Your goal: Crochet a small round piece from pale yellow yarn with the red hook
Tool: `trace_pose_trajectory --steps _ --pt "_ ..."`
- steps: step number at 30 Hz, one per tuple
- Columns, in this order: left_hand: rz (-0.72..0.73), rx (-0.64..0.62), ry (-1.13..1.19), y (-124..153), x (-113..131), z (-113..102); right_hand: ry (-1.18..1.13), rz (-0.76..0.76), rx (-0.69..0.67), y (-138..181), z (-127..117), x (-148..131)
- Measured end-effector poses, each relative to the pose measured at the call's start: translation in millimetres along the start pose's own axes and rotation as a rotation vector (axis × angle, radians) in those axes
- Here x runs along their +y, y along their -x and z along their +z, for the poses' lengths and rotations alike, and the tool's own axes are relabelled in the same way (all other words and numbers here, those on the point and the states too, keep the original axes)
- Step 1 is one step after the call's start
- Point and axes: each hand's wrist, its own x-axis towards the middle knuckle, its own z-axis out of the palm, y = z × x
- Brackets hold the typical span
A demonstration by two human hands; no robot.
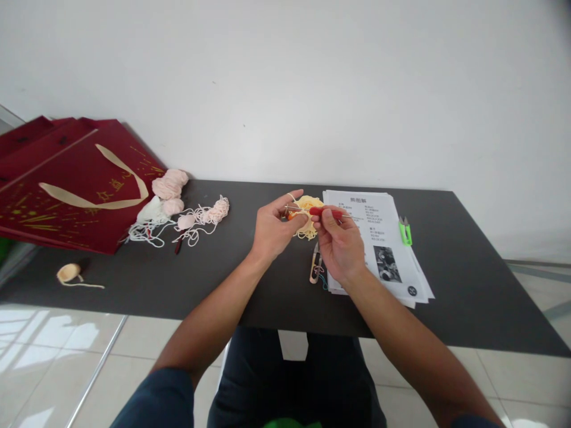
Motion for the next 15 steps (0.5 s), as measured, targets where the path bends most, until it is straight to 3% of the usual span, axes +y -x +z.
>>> trace_pose_trajectory --steps 10,15 --pt "0.008 -0.007 0.023 -1 -1 1 0.016 -0.011 -0.036 -6 -5 -1" --pt "0.022 -0.028 0.017 -5 8 -5 0.227 -0.07 -0.201 -17 -19 -10"
